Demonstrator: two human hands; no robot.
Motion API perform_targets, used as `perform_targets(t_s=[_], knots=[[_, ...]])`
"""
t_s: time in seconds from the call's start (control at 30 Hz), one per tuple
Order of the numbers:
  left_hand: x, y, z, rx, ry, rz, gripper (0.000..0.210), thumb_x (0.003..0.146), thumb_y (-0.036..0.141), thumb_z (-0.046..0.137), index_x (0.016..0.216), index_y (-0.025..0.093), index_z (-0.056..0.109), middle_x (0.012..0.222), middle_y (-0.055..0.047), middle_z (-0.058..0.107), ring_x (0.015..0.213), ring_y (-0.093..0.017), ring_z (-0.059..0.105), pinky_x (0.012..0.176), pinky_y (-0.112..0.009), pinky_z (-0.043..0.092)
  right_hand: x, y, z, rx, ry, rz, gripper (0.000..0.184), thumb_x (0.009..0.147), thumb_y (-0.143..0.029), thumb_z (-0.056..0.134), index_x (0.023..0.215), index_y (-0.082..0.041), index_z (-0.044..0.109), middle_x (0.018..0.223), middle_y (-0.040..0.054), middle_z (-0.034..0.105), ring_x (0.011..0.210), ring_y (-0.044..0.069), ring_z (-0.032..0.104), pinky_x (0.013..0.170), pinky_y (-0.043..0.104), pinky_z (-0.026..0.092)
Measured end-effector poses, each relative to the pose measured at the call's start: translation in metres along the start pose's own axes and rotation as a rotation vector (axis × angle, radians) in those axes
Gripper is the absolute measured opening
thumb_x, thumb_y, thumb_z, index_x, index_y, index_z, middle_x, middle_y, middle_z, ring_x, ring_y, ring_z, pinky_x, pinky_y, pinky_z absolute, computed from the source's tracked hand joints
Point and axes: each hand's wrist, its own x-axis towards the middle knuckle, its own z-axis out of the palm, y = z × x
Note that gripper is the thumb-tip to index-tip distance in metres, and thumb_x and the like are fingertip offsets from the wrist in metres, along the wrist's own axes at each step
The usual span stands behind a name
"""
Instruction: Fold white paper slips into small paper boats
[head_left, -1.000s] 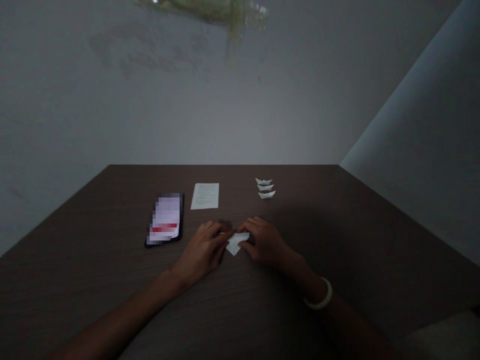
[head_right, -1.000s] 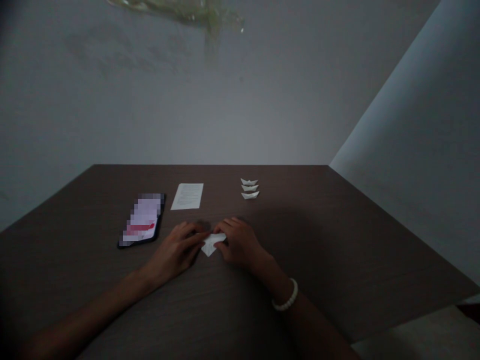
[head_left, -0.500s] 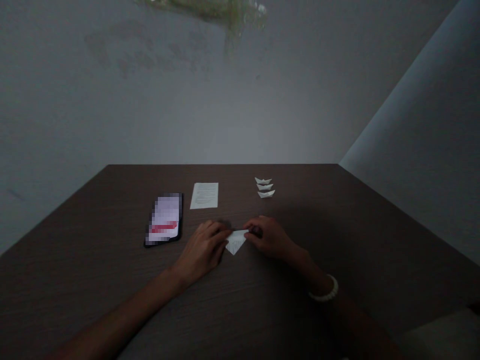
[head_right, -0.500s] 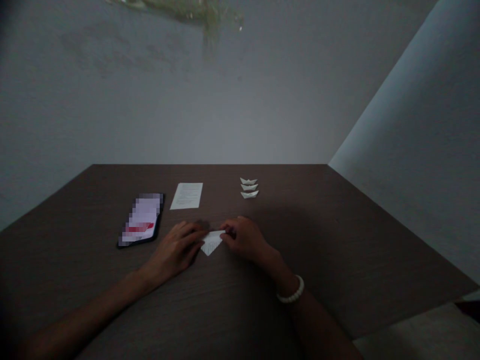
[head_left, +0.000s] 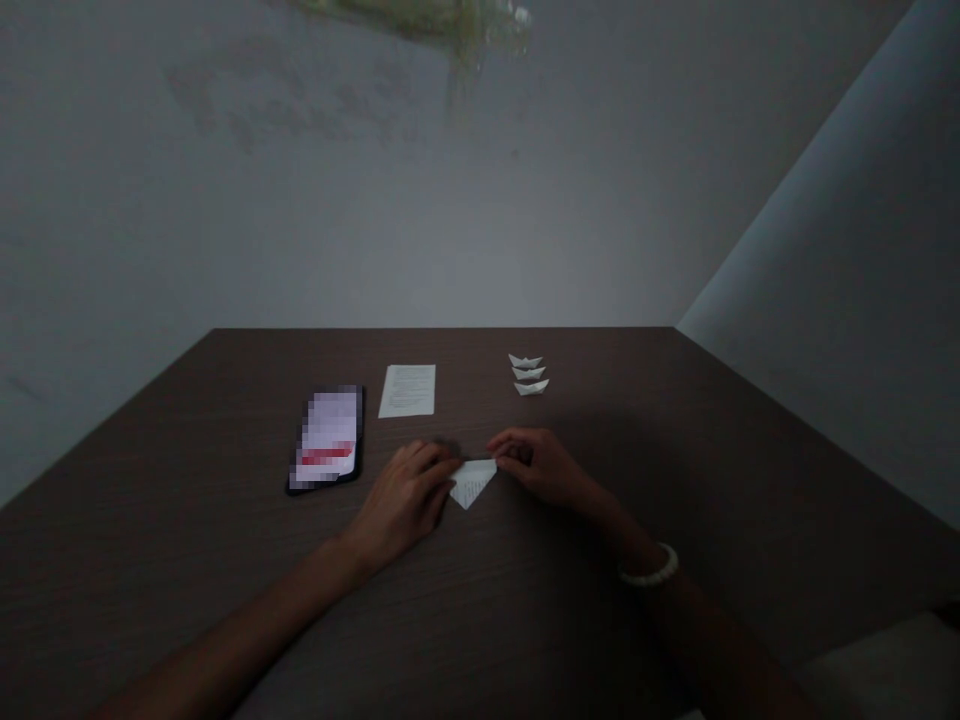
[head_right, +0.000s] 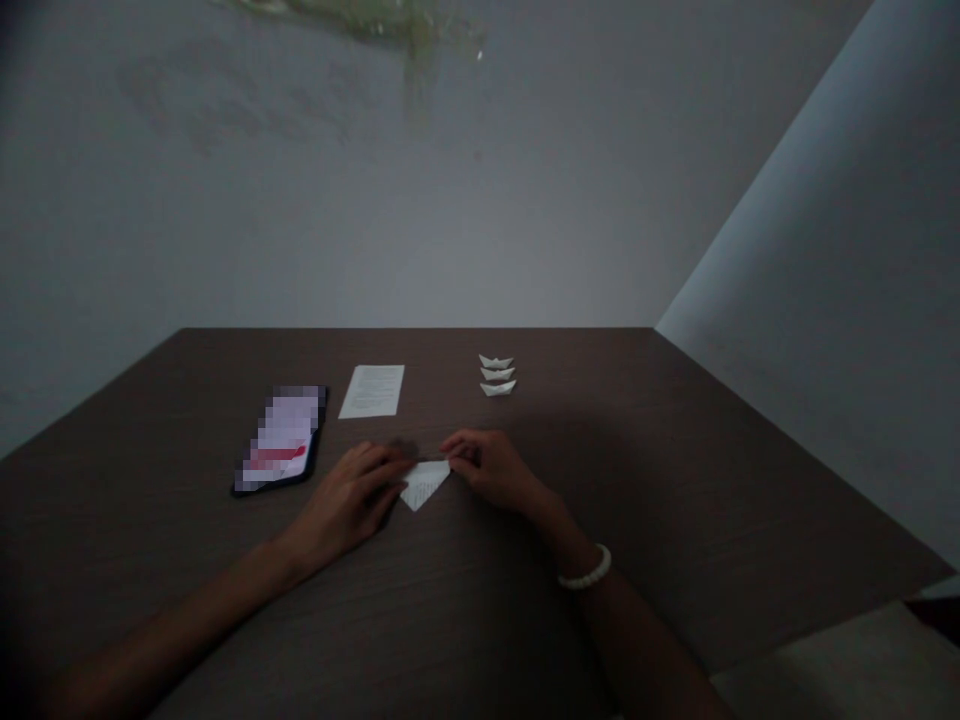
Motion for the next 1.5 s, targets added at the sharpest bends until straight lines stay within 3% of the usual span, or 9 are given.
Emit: perform_targets(t_s=[0.33,0.93,1.13,1.27,1.5], knots=[[0.0003,0.0004,-0.0010,-0.018,0.004,0.001,0.027,0.086,0.010,0.052,0.111,0.017,0.060,0.107,-0.009,0.059,0.098,-0.024,0.051,0.084,-0.040,0.045,-0.0003,-0.0022,-0.0013,0.039,-0.014,0.012,0.018,0.080,-0.014,0.060,0.097,-0.015,0.067,0.083,0.0037,0.070,0.067,0.012,0.060,0.061,0.022,0.044],[0.0011,-0.0006,-0.0004,-0.025,0.022,0.018,0.027,0.087,0.012,0.051,0.112,0.017,0.060,0.105,-0.009,0.060,0.094,-0.023,0.051,0.080,-0.040,0.047,-0.0002,0.0002,0.0016,-0.055,0.038,-0.048,0.025,0.076,-0.018,0.065,0.101,-0.017,0.064,0.078,0.0000,0.067,0.060,0.009,0.051,0.057,0.020,0.040],[0.0010,-0.0001,0.0002,-0.008,0.013,0.006,0.025,0.088,0.012,0.051,0.111,0.017,0.060,0.105,-0.009,0.059,0.095,-0.024,0.051,0.082,-0.040,0.046,0.0003,-0.0061,-0.0028,-0.173,0.133,-0.123,0.018,0.070,-0.020,0.075,0.084,-0.016,0.066,0.075,-0.0015,0.057,0.060,0.009,0.047,0.056,0.021,0.038],[0.0017,0.0006,-0.0004,-0.014,0.000,-0.009,0.025,0.088,0.012,0.050,0.111,0.017,0.060,0.106,-0.009,0.059,0.096,-0.024,0.051,0.082,-0.040,0.046,-0.0003,-0.0084,-0.0018,-0.214,0.073,-0.197,0.004,0.075,-0.014,0.070,0.078,-0.017,0.069,0.078,-0.0001,0.058,0.063,0.009,0.050,0.058,0.020,0.039],[0.0030,0.0020,-0.0014,-0.035,0.024,-0.017,0.026,0.088,0.013,0.051,0.111,0.019,0.061,0.103,-0.008,0.059,0.094,-0.024,0.051,0.081,-0.041,0.047,-0.0035,-0.0090,0.0019,-0.312,0.017,-0.270,0.009,0.081,-0.015,0.064,0.085,-0.019,0.071,0.082,0.0016,0.060,0.071,0.011,0.055,0.065,0.023,0.041]])
